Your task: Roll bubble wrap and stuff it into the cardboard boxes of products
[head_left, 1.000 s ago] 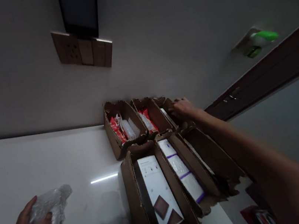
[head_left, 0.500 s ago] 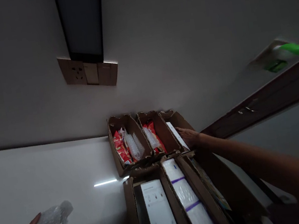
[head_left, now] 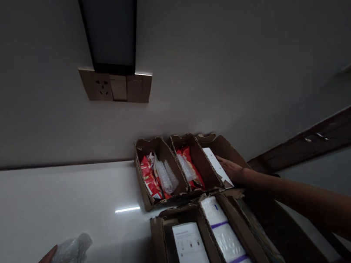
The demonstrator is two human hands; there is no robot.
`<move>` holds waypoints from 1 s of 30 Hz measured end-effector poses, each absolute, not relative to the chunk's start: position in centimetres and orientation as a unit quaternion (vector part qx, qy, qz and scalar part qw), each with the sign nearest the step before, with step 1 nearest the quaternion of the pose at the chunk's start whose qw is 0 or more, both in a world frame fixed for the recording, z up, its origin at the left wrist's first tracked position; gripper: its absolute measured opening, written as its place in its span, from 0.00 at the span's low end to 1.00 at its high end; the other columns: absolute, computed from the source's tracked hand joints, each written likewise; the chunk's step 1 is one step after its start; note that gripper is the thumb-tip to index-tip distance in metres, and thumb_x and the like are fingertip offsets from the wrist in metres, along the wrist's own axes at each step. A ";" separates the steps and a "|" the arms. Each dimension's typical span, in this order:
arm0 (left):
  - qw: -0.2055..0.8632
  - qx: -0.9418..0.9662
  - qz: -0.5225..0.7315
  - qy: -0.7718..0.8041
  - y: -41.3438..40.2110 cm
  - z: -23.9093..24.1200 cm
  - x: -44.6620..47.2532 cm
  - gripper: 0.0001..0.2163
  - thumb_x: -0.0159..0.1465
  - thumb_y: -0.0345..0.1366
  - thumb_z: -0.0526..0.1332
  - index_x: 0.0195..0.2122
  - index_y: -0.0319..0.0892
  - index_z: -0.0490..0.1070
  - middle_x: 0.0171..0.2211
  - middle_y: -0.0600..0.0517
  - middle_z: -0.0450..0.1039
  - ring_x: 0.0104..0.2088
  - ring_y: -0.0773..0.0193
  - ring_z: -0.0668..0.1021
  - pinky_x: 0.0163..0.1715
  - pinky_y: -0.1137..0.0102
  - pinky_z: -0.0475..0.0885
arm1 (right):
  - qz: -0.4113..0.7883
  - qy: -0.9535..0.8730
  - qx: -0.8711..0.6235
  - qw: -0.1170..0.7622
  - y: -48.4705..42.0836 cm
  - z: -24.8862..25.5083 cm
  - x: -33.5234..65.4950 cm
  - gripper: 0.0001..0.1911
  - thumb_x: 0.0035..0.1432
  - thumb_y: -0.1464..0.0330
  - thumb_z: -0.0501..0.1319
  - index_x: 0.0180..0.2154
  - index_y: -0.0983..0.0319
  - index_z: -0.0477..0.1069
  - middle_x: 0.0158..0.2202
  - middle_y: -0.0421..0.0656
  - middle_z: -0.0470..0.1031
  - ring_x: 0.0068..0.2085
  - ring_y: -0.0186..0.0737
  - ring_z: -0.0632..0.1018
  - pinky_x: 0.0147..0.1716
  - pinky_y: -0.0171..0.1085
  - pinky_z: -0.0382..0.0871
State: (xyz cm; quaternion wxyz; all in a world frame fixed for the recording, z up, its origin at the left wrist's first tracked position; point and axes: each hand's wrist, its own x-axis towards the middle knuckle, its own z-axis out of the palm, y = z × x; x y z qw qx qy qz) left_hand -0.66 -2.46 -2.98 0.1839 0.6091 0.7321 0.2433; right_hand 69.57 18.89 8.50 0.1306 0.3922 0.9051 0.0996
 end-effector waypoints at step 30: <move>0.132 0.604 0.249 0.746 -1.8 -1.1 0.8 0.25 0.63 0.50 0.52 0.56 0.39 0.64 0.54 0.37 0.73 0.54 0.44 0.77 0.54 0.54 0.72 | 0.223 0.897 0.332 0.188 18.6 14.2 66.9 0.21 0.56 0.75 0.56 0.49 0.65 0.78 0.48 0.55 0.80 0.53 0.55 0.75 0.61 0.58 0.58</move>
